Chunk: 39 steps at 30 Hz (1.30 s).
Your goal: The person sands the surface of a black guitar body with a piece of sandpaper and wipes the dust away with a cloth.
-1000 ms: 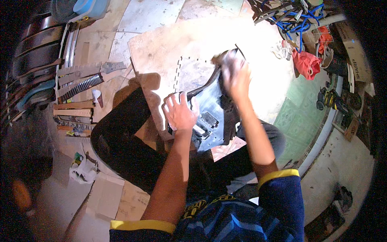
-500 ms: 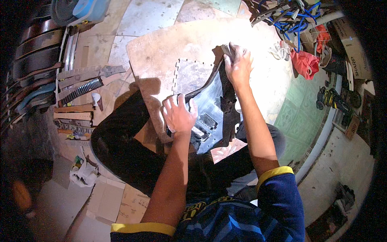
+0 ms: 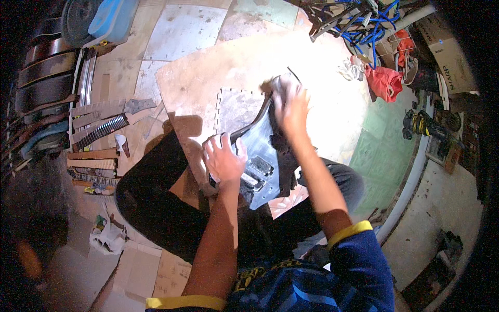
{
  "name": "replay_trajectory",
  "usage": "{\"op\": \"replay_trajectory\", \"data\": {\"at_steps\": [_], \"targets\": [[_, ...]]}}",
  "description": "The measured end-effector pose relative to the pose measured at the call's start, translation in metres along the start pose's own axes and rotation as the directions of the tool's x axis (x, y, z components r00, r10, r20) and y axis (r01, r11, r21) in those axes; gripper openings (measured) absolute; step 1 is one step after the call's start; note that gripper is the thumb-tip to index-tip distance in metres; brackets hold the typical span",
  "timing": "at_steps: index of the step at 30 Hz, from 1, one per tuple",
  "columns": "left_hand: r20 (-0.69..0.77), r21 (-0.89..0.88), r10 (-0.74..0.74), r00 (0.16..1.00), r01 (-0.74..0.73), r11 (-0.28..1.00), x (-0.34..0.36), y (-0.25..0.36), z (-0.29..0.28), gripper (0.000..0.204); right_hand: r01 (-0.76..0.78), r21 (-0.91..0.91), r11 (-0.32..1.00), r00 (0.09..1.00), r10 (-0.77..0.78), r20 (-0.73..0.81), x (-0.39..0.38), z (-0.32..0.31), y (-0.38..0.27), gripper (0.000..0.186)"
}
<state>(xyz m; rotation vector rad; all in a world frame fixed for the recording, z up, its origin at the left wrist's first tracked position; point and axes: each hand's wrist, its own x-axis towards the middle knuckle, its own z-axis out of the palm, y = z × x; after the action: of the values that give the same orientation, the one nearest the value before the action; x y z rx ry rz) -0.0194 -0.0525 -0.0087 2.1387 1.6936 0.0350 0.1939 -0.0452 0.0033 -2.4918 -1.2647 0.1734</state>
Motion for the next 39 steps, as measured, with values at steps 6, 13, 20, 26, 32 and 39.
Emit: {"op": "replay_trajectory", "data": {"at_steps": [6,13,20,26,32,39], "targets": [[-0.001,0.011,-0.018,1.000,0.018,1.000,0.000,-0.004,0.003,0.047,0.289,0.060,0.955,0.952,-0.293,0.089,-0.091,-0.007,-0.006,0.036],[0.013,-0.070,-0.017,1.000,0.017,0.997,0.001,0.001,-0.001,0.045,0.007,0.062,0.998,1.000,-0.006,-0.017,-0.014,-0.001,0.005,0.041],[-0.027,-0.103,-0.001,1.000,-0.002,0.995,-0.002,-0.010,0.011,0.045,0.133,0.016,0.991,0.976,-0.133,0.174,-0.057,-0.008,-0.001,0.041],[0.007,-0.097,-0.013,1.000,0.013,0.995,0.000,-0.002,0.005,0.046,0.044,0.054,0.998,0.998,-0.042,-0.044,-0.001,0.002,0.010,0.040],[-0.021,-0.102,-0.010,1.000,0.008,0.995,0.000,-0.010,0.014,0.044,0.255,0.090,0.963,0.963,-0.261,0.065,-0.072,-0.009,-0.004,0.039],[-0.002,-0.127,-0.028,1.000,0.028,0.991,-0.001,-0.001,0.008,0.044,0.021,0.080,0.997,0.999,-0.018,-0.038,-0.003,-0.001,0.008,0.041]]}}
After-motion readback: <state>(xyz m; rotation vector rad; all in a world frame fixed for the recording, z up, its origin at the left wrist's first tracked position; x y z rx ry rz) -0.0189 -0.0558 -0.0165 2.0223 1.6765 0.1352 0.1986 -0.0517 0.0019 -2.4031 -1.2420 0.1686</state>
